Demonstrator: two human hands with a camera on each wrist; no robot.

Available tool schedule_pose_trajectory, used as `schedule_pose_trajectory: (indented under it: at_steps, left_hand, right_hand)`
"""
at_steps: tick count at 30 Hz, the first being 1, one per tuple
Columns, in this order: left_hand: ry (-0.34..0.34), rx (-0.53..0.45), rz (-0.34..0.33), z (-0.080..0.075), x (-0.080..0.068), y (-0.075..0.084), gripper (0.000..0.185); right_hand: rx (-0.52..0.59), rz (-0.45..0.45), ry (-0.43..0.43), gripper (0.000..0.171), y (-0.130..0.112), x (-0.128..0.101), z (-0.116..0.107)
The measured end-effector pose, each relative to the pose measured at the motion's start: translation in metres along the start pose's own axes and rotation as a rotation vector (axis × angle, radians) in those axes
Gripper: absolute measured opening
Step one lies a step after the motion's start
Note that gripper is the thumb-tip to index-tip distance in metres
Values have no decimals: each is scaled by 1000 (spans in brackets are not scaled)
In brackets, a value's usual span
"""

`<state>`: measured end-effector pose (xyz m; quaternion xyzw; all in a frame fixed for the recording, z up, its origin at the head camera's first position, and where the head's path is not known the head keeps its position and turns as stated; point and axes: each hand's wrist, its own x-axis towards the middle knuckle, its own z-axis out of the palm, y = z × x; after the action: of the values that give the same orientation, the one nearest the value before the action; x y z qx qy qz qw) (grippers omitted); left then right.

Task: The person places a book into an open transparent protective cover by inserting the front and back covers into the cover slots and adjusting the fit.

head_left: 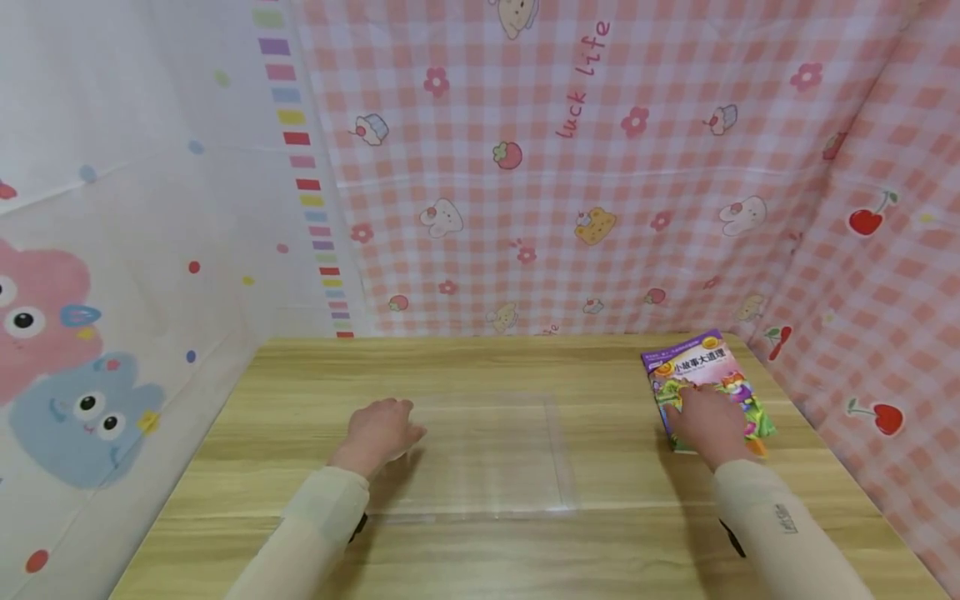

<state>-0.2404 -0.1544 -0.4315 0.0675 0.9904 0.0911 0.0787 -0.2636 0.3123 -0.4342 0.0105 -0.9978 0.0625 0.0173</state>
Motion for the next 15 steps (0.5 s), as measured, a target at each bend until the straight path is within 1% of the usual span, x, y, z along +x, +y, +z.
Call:
schedule_pose_trajectory:
  at_steps: [6,15]
  left_hand:
    - [9,1,10,-1,-1,0,52]
    - [11,0,17,1,-2,-1,49]
  right_hand:
    - [-13,42,-41,47,13,-2,-9]
    - [12,64,14,49,37,-6,-7]
